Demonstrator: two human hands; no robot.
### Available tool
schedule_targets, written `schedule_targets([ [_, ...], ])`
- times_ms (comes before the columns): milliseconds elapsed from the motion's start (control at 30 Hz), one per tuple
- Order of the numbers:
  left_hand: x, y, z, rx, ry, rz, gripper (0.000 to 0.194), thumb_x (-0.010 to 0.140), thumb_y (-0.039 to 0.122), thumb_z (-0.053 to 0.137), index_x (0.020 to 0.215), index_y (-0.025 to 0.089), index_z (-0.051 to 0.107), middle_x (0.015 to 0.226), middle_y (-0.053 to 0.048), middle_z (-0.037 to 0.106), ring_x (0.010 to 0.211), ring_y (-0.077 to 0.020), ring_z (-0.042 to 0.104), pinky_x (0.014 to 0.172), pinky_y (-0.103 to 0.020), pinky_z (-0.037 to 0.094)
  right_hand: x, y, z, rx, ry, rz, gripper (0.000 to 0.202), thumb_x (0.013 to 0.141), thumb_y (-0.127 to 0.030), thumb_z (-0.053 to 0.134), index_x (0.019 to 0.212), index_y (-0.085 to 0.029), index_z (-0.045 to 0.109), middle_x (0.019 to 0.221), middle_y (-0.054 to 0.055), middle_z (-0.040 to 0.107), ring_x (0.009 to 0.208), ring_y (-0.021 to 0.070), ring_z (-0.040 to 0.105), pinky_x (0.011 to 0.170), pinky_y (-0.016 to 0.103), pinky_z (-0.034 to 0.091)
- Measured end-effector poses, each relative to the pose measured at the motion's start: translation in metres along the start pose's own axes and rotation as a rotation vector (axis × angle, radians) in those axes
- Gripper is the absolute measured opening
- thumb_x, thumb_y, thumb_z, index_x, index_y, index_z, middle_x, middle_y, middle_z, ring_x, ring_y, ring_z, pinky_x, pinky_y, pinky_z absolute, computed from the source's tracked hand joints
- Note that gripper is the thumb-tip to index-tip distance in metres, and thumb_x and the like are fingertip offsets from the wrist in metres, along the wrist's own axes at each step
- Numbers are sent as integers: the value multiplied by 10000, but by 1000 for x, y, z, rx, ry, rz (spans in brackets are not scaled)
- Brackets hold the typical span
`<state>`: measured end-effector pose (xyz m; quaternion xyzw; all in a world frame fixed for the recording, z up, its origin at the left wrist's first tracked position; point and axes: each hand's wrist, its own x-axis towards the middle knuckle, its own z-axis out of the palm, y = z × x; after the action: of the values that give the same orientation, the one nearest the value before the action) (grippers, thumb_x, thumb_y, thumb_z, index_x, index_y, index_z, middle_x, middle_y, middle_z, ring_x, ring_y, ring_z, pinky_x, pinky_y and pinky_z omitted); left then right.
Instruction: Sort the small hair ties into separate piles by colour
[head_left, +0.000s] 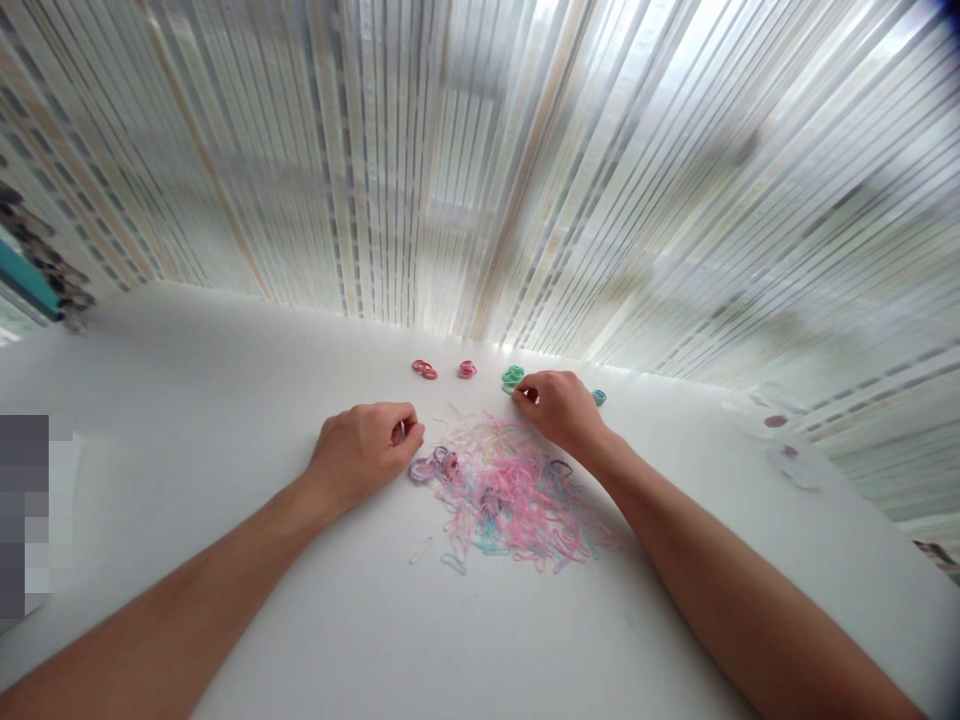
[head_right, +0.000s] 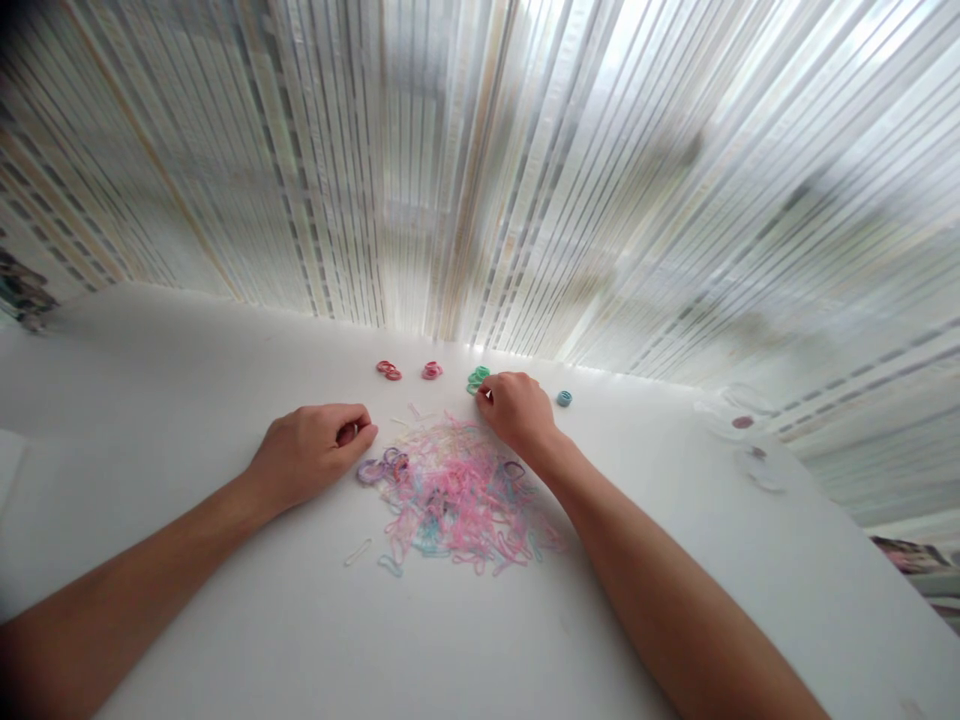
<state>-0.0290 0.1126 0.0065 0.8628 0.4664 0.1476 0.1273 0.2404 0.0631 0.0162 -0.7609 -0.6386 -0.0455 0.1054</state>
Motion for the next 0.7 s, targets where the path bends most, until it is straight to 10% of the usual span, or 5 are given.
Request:
schedule_targets([
  [700, 0, -1, -1, -8, -7, -5, 276, 888, 435, 463, 747, 248, 610, 715, 21, 668, 673, -172, 565, 614, -302, 278, -1, -1, -16, -9, -28, 75, 193, 890, -270, 632, 936, -221, 813, 858, 81, 773, 829, 234, 714, 749, 315, 491],
])
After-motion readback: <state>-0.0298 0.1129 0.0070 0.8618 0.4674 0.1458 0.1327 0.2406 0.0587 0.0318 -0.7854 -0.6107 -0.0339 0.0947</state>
